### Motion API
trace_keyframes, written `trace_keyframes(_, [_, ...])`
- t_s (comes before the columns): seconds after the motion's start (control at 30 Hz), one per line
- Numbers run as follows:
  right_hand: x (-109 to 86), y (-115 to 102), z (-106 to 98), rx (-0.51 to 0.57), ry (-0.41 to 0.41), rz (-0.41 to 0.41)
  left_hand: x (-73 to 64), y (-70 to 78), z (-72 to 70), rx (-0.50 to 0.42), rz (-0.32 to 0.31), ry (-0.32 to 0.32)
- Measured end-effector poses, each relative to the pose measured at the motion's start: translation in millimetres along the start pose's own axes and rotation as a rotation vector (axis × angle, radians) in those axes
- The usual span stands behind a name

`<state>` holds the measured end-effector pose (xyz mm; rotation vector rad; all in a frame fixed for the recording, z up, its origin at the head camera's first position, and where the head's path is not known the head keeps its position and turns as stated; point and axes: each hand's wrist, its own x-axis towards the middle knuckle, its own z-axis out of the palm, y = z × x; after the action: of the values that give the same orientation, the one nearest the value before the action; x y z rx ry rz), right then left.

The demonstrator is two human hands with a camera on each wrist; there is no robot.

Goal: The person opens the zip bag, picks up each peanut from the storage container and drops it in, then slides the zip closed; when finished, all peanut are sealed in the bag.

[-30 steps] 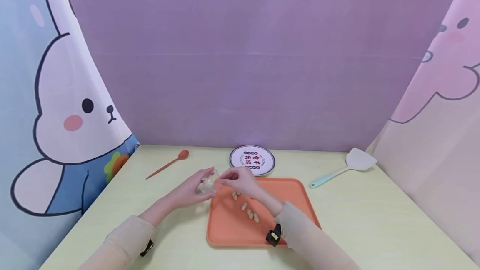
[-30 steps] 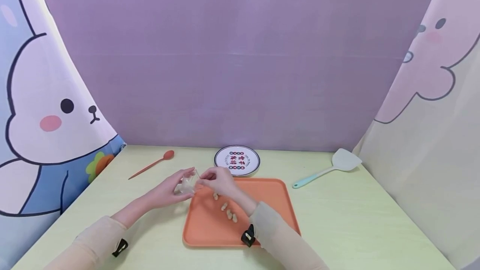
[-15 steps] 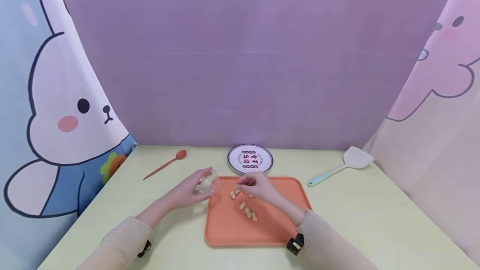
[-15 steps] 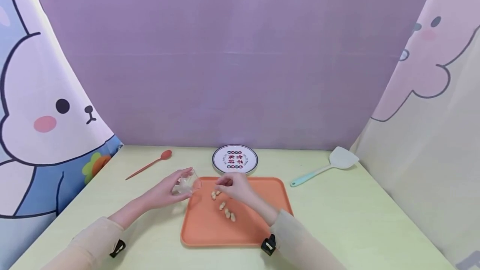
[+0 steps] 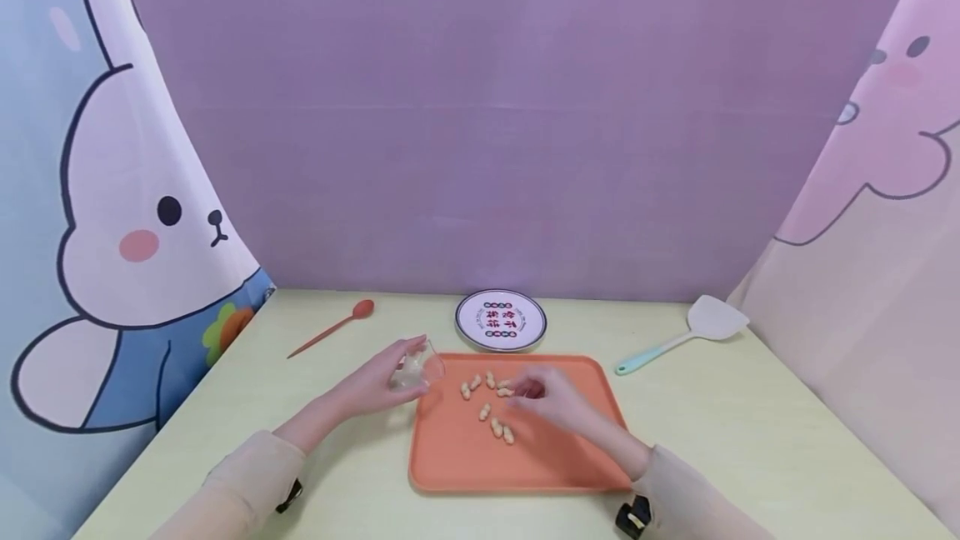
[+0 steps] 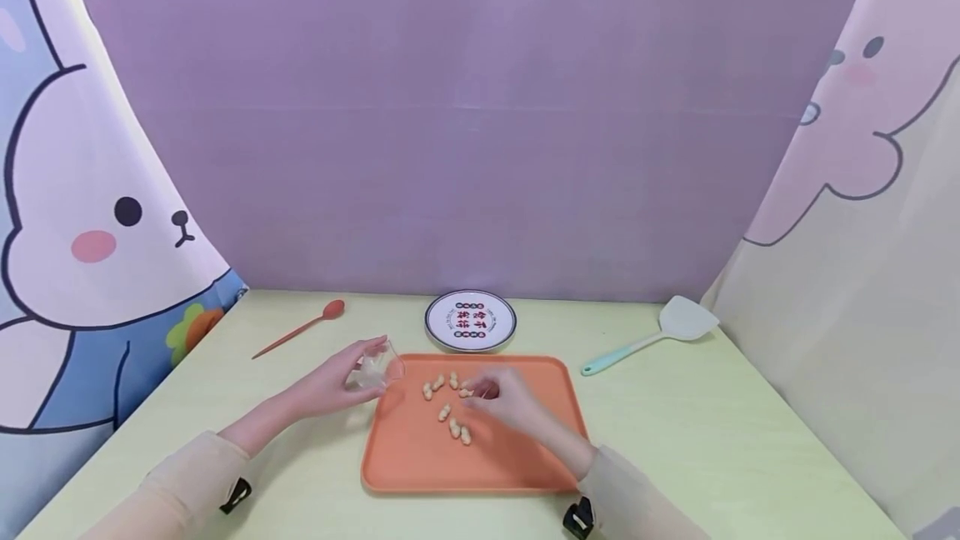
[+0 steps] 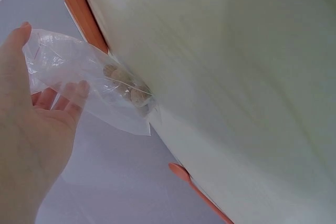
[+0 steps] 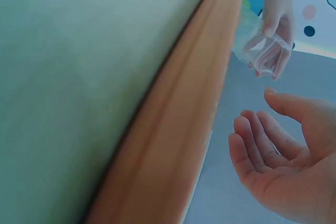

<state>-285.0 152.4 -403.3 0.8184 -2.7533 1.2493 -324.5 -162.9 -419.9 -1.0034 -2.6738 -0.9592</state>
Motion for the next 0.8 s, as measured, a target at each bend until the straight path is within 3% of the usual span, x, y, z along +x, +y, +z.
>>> trace_keyframes(0.4, [-8.5, 9.9, -1.1, -0.077, -0.128, 0.003, 0.2, 1.8, -1.4, 0.005, -0.015, -0.019])
trace_keyframes(0.8, [-9.4, 9.1, 4.5, -0.077, -0.242, -0.026, 0.3, 2.5, 0.0, 0.006, -0.016, -0.018])
